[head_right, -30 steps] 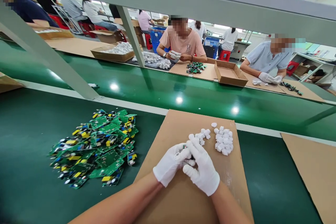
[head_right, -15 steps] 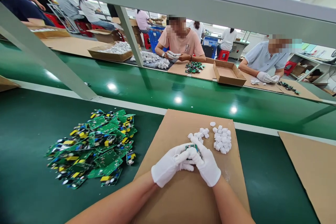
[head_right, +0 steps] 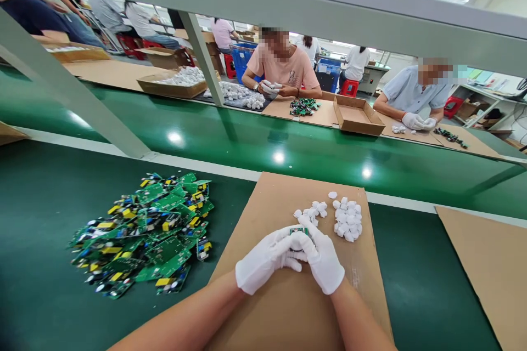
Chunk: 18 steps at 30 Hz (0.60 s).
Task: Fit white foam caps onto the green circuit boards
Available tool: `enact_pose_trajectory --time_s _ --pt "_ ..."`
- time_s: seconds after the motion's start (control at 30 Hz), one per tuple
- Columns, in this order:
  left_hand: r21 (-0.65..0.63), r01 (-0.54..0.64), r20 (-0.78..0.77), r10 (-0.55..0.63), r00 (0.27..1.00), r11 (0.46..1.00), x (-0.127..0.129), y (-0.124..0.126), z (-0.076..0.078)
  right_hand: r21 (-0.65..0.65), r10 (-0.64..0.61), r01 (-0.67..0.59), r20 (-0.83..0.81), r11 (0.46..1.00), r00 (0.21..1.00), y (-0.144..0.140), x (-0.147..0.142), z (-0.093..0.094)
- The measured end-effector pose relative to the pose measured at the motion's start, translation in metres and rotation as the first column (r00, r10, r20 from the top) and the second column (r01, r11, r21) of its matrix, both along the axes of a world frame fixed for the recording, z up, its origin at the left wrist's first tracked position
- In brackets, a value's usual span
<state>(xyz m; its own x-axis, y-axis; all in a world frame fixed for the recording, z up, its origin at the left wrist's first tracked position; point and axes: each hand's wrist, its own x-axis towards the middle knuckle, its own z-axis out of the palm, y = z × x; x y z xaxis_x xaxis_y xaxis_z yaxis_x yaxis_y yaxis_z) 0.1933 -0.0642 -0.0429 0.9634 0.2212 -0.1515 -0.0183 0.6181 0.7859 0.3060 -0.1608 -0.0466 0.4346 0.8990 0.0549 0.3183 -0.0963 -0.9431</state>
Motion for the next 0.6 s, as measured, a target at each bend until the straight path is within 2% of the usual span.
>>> enact_pose_trajectory --time_s 0.07,0.13,0.33,0.43,0.53,0.6 --pt "0.095 -0.025 -0.013 0.026 1.000 0.995 0.001 0.000 -0.003 -0.040 -0.019 0.020 0.023 0.999 1.000 0.000 -0.002 -0.001" --pt "0.120 -0.032 -0.016 0.034 0.999 0.992 0.001 0.000 -0.005 -0.052 -0.031 0.034 0.051 0.998 0.998 0.001 -0.003 -0.002" --pt "-0.006 0.082 0.034 -0.082 0.996 0.997 -0.002 0.005 0.000 0.026 -0.054 0.054 -0.009 0.998 0.999 -0.002 -0.002 -0.005" --pt "0.031 0.028 0.048 -0.029 0.998 0.999 -0.002 0.002 0.002 0.050 -0.070 0.072 -0.035 0.996 0.997 -0.002 -0.003 -0.007" --pt "0.133 -0.036 0.066 0.027 0.997 0.990 0.000 -0.003 0.003 -0.037 -0.081 0.081 0.013 0.996 0.997 -0.001 -0.005 -0.008" --pt "0.166 -0.051 0.028 0.047 0.999 0.985 0.001 -0.005 0.005 -0.051 -0.082 0.084 0.040 0.995 0.996 0.000 -0.004 -0.008"
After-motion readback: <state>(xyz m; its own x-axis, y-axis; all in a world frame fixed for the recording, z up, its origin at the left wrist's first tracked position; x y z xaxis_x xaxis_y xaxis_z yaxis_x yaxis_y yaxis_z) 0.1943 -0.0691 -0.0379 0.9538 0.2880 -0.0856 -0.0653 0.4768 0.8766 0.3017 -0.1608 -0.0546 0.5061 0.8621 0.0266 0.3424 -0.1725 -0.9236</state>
